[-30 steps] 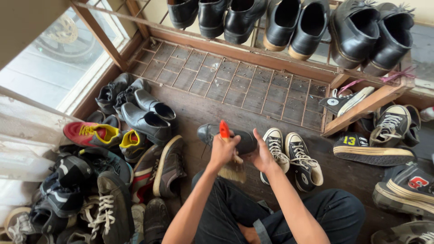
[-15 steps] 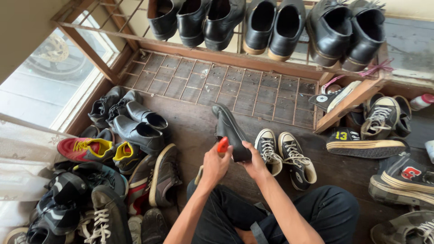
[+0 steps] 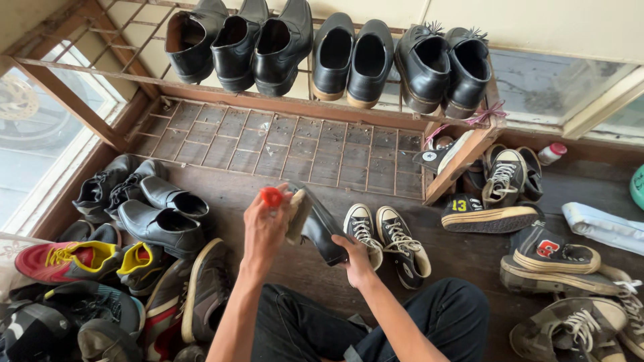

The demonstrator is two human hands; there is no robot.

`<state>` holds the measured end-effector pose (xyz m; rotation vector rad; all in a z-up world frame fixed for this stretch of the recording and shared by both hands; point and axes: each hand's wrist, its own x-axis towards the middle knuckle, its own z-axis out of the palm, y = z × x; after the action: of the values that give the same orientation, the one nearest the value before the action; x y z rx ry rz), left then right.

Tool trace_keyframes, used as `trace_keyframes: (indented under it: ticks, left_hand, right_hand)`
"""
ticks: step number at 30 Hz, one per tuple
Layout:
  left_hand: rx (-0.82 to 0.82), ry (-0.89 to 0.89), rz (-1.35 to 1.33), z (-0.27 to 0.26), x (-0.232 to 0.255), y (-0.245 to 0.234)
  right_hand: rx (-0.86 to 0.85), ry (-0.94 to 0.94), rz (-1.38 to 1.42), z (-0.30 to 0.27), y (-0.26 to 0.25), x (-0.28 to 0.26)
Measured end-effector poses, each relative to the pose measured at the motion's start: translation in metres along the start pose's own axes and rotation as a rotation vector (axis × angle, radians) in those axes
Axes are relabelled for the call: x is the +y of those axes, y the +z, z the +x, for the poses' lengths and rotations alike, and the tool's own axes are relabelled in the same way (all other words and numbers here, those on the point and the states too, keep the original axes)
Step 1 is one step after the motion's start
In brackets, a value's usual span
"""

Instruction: The person brushes the soles and sides of several shoes with a large wooden-handled brush while sitting on the floor by a shoe rack.

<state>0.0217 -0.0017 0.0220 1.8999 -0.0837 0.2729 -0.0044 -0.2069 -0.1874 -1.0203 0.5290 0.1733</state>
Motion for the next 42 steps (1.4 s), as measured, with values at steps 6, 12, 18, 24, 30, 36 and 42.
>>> trace_keyframes:
  ticks: [6, 12, 18, 24, 30, 36, 42]
  left_hand:
    - [-0.142, 0.556, 0.279, 0.006, -0.036, 0.025]
    - [-0.310, 0.009, 0.276, 0.006, -0.057, 0.018]
    - [-0.019, 0.568, 0.413, 0.045, -0.070, 0.016]
    - [-0.296, 0.303, 0.115, -0.002, -0.047, 0.031]
    - [-0.436, 0.035, -0.175, 0.011, -0.057, 0.012]
    - [0.070, 0.143, -0.040, 0.068, -0.098, -0.005]
    - [0.190, 0.513, 0.373, 0.048, -0.092, 0.010]
  right_hand:
    - [-0.048, -0.030, -0.050, -0.009, 0.003, -0.002]
    - [-0.055, -0.133, -0.062, -0.013, 0.003, -0.001]
    - [-0.136, -0.250, -0.139, -0.036, 0.015, -0.009]
    - [-0.046, -0.325, -0.163, -0.012, 0.016, 0.003]
    - [-0.130, -0.237, 0.039, 0.005, -0.002, 0.013]
    - [-0.130, -0.182, 0.029, -0.019, 0.011, -0.009]
    - [-0.118, -0.183, 0.023, -0.013, 0.015, -0.004]
